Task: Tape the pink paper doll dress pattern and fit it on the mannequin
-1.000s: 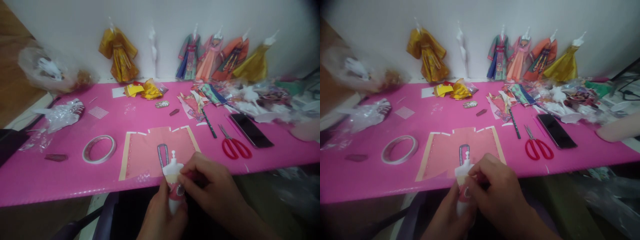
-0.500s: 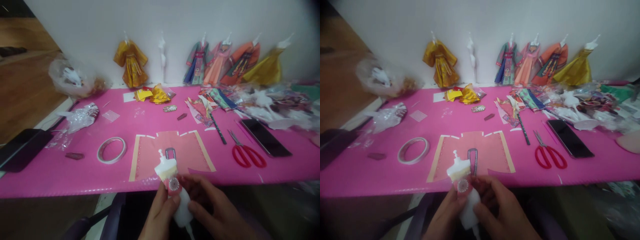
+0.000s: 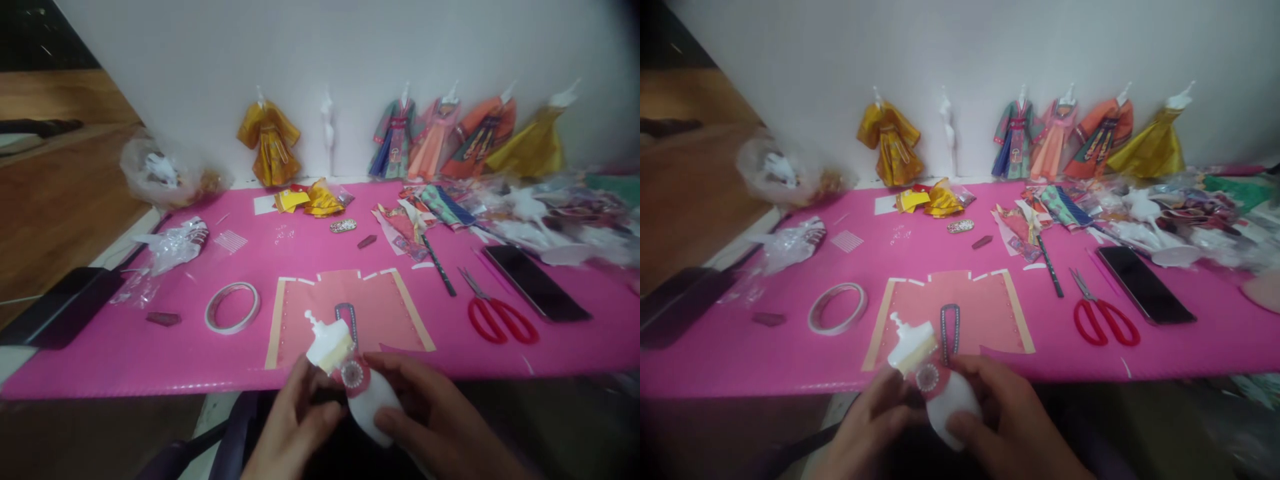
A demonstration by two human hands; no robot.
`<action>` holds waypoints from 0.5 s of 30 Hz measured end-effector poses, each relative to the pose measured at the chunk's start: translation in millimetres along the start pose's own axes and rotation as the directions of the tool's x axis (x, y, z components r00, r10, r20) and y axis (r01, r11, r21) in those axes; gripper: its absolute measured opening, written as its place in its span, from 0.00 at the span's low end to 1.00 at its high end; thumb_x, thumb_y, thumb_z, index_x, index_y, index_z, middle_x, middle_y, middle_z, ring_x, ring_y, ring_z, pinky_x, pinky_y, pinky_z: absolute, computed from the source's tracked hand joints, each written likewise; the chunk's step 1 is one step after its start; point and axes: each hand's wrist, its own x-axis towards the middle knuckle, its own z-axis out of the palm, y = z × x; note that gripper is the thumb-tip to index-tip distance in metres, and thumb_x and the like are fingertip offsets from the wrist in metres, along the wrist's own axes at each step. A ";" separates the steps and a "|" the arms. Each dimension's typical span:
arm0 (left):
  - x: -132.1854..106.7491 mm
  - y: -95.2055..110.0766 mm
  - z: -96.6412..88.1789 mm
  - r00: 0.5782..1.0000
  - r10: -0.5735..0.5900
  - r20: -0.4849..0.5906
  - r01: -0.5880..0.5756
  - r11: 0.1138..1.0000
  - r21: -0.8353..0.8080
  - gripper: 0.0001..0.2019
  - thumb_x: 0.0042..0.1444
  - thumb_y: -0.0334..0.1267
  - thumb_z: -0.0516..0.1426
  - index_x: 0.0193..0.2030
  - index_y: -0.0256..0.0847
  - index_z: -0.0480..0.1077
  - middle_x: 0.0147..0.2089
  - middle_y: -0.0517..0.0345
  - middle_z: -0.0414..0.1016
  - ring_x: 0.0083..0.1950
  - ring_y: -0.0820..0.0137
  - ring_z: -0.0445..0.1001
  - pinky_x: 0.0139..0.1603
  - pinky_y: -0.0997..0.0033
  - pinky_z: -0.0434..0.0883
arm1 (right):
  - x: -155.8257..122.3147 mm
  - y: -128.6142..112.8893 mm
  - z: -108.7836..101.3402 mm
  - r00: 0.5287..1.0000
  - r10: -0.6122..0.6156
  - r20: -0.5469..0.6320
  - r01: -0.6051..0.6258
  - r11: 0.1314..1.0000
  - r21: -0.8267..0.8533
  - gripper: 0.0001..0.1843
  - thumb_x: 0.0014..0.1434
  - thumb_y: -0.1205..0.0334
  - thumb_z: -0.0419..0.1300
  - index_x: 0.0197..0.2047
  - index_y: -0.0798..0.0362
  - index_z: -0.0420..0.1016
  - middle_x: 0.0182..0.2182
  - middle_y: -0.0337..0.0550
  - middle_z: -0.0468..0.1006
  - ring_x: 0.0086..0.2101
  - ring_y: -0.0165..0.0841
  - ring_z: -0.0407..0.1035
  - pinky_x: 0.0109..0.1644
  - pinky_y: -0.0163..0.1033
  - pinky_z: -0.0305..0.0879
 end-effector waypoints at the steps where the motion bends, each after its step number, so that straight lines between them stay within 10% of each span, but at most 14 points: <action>1: -1.4 5.0 -4.9 0.996 0.047 -0.070 -0.046 0.999 0.016 0.26 0.56 0.41 0.63 0.62 0.49 0.68 0.63 0.51 0.73 0.64 0.52 0.69 0.62 0.54 0.67 | 2.4 -4.2 -2.0 1.000 -0.028 0.009 0.029 0.998 -0.064 0.22 0.58 0.68 0.63 0.55 0.43 0.75 0.50 0.44 0.81 0.48 0.41 0.76 0.50 0.46 0.73; 7: -3.1 23.5 -11.5 0.913 0.190 -0.361 -0.150 0.979 0.135 0.26 0.50 0.45 0.68 0.56 0.52 0.70 0.61 0.57 0.74 0.65 0.59 0.69 0.57 0.69 0.70 | 18.5 -26.4 -8.6 0.972 -0.160 0.175 0.213 0.912 -0.350 0.24 0.61 0.71 0.60 0.58 0.40 0.71 0.53 0.38 0.78 0.52 0.36 0.72 0.57 0.42 0.68; 15: 6.7 34.1 -11.6 0.948 0.231 -0.221 -0.171 0.950 0.260 0.23 0.54 0.41 0.66 0.56 0.46 0.67 0.45 0.57 0.79 0.48 0.65 0.79 0.48 0.71 0.75 | 28.9 -34.2 -22.6 0.966 -0.141 0.218 0.245 0.773 -0.586 0.22 0.66 0.64 0.54 0.62 0.42 0.69 0.59 0.43 0.74 0.59 0.42 0.67 0.64 0.53 0.63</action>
